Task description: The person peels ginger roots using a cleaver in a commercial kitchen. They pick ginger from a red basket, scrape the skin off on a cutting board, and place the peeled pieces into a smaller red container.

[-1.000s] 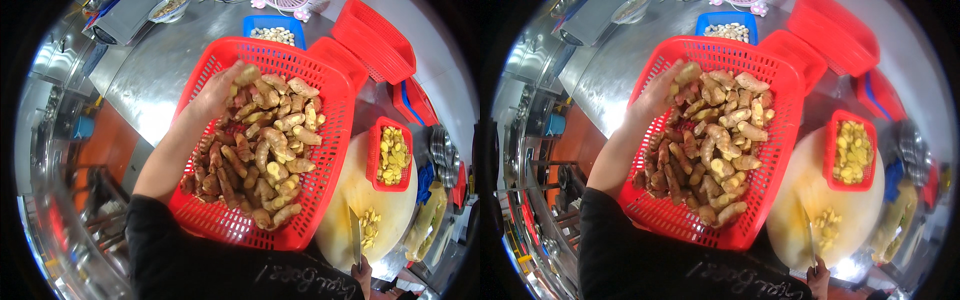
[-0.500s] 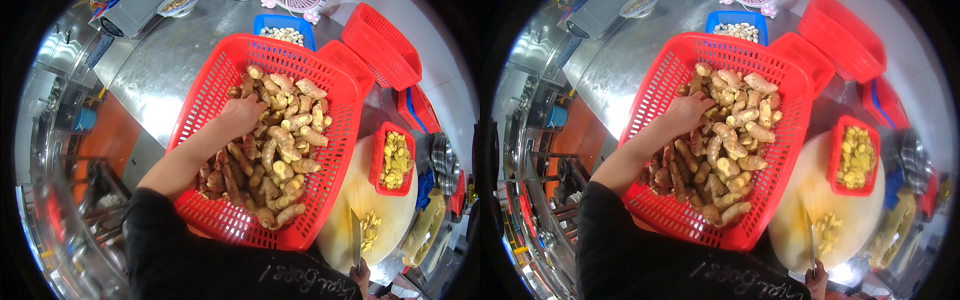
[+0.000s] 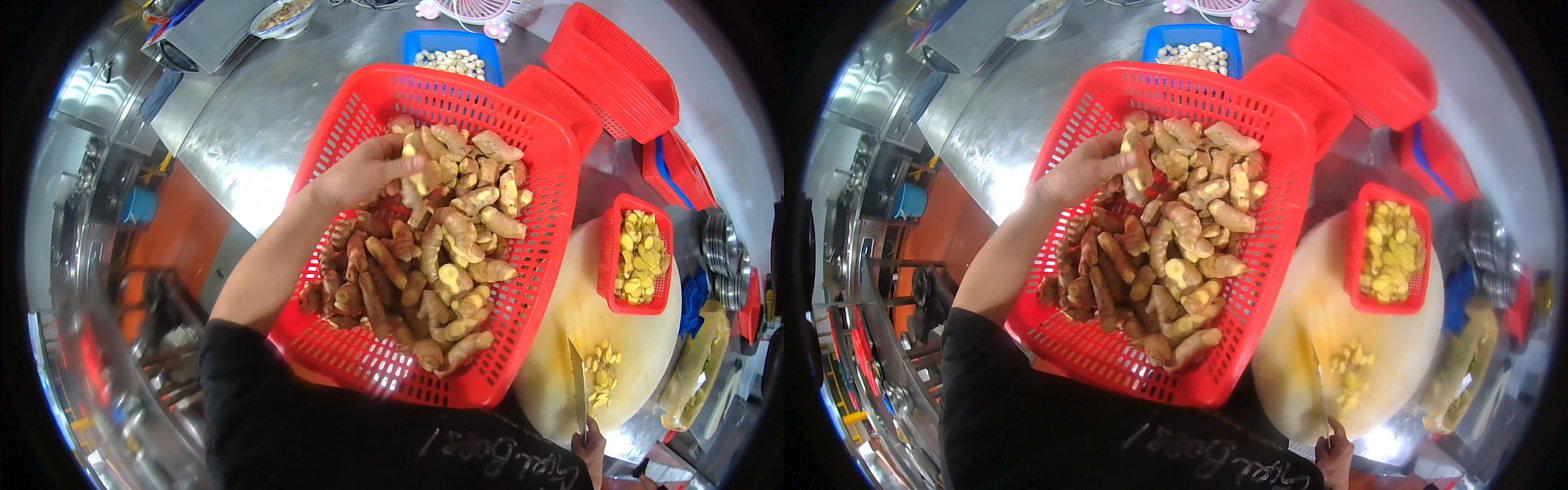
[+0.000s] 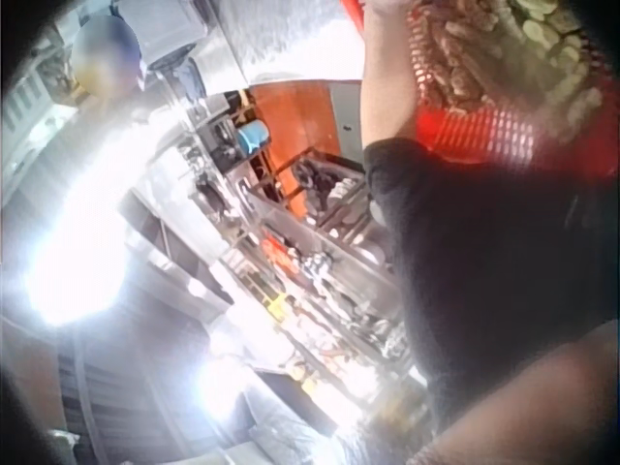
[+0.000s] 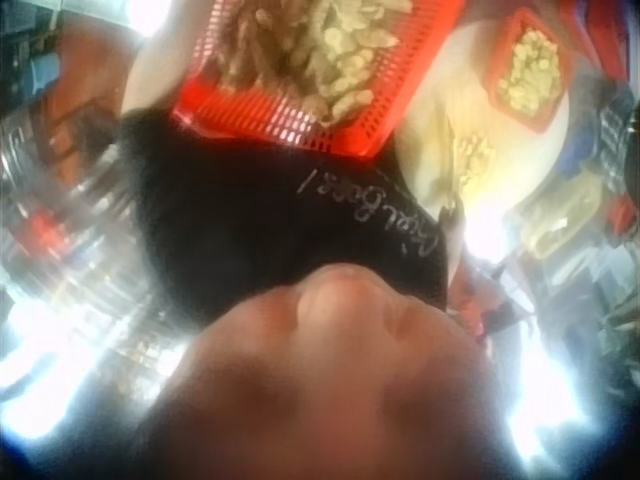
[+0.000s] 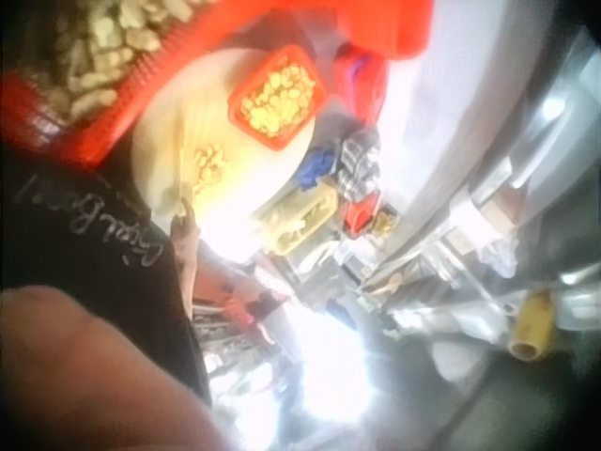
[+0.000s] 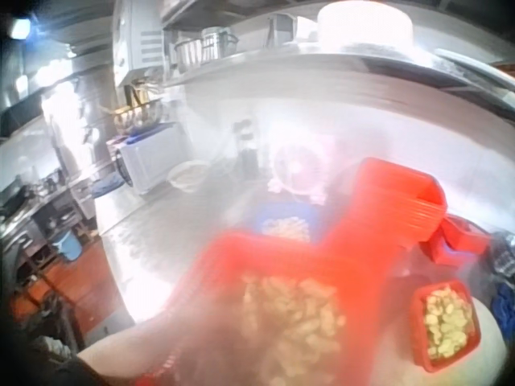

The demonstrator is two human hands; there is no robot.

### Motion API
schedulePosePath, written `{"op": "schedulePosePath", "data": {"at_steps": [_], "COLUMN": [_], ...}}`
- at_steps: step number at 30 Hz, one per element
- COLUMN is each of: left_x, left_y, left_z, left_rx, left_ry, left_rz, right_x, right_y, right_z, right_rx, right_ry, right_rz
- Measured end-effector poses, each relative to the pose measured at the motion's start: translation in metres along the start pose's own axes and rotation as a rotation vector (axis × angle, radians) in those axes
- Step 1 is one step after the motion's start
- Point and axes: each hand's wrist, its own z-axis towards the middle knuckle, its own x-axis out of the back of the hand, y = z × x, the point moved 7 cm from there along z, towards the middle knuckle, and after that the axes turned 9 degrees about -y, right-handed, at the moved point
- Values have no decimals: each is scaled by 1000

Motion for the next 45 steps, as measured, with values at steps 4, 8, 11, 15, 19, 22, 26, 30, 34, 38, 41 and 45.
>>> {"op": "schedulePosePath", "data": {"at_steps": [4, 8, 11, 15, 19, 22, 26, 30, 34, 38, 41, 45], "left_x": [-14, -26, -36, -45, -53, -52, -58, -65, -66, -65, -63, -46], "left_y": [-3, -2, 0, 4, 12, 4, 4, 12, 11, 11, 11, -2], "left_z": [-2, 1, 5, 5, 6, 9, 14, 16, 19, 19, 17, 12], "left_rx": [16, -10, -33, -18, 0, -109, -69, -203, -242, -210, -213, 62], "left_ry": [149, 26, -30, -26, 38, -217, -78, -312, -373, -296, -269, 358], "left_rz": [-676, -748, -869, -975, -1137, -1217, -1252, -1246, -1308, -1314, -1335, -1218], "right_x": [-2, -3, -3, -3, -4, -3, -3, -3, -2, -3, -3, -2], "right_y": [12, 20, 19, 8, 10, 12, 19, 13, 6, 3, -2, -7], "right_z": [2, 4, 4, 2, 1, 2, 4, 2, 0, 0, -1, -1], "right_rx": [25, 13, 5, -19, 23, 24, 30, 22, 13, 23, 16, 27], "right_ry": [-15, -23, -16, -25, -14, -16, -14, -13, -5, 4, 3, -1], "right_rz": [132, 158, 172, 157, 210, 202, 167, 194, 163, 140, 150, 94]}}
